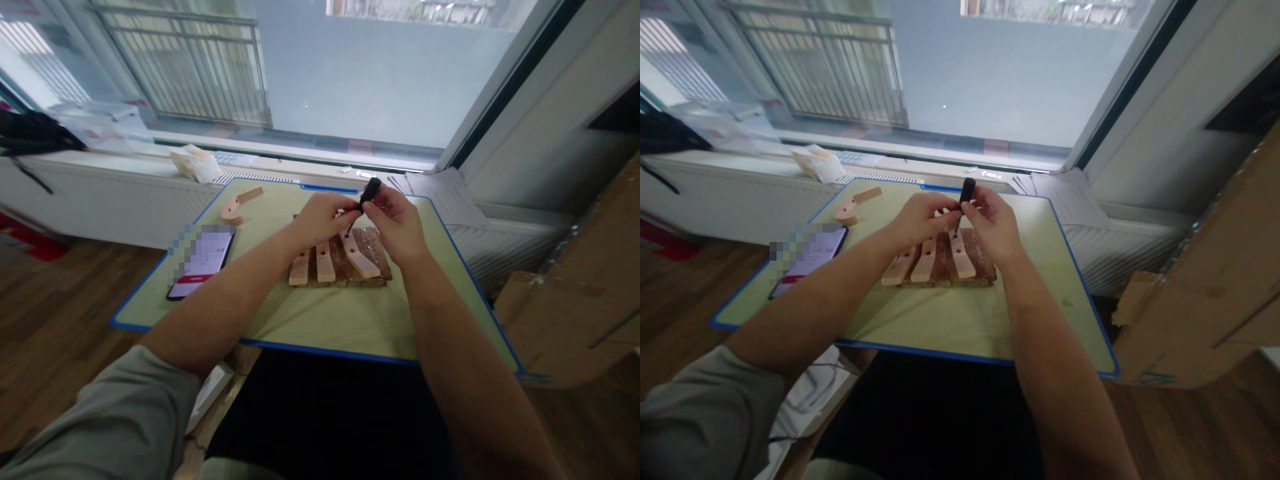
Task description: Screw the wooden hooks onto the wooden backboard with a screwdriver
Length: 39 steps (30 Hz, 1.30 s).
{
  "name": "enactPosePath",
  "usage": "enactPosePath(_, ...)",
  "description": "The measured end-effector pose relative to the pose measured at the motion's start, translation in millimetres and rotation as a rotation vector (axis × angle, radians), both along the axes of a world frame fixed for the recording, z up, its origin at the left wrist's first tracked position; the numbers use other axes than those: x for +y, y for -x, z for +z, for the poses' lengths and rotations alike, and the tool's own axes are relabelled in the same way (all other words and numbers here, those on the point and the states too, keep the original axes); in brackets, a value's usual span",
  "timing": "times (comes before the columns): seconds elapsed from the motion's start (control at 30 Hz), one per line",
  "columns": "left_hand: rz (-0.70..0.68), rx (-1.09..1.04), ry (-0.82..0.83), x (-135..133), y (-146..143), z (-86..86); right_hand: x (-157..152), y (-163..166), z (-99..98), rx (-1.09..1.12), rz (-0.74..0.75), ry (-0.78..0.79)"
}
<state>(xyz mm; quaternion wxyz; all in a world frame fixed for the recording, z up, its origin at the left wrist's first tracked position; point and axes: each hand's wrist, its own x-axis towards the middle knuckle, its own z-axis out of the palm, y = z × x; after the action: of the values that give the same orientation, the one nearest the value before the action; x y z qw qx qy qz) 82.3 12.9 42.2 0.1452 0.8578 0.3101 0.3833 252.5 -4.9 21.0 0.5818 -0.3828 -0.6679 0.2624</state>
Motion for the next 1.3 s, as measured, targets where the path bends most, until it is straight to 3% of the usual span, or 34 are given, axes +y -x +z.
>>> enactPosePath(0.2,0.091,-0.110,0.019,-0.7,-3.3,-5.5,-1.2,6.1,0.0,0.049,0.046,0.022)
enactPosePath(0.4,0.017,-0.027,-0.015,4.3,0.8,-3.2,-6.2,3.5,5.3,-0.018,-0.028,0.020)
enactPosePath(0.6,-0.042,0.028,0.048,-0.4,2.3,4.2,-3.7,1.4,6.4,-0.017,-0.005,0.010)
enactPosePath(0.77,0.081,-0.114,0.108,-3.5,-2.0,0.4,1.6,3.4,1.3,0.050,-0.018,0.042)
enactPosePath(1.0,0.069,-0.107,0.057,0.7,-3.9,-5.3,-4.9,4.5,5.5,-0.013,-0.010,0.084)
enactPosePath(1.3,0.088,-0.083,0.009,-3.2,-5.9,-5.1,0.3,0.3,1.6,0.032,0.009,0.002)
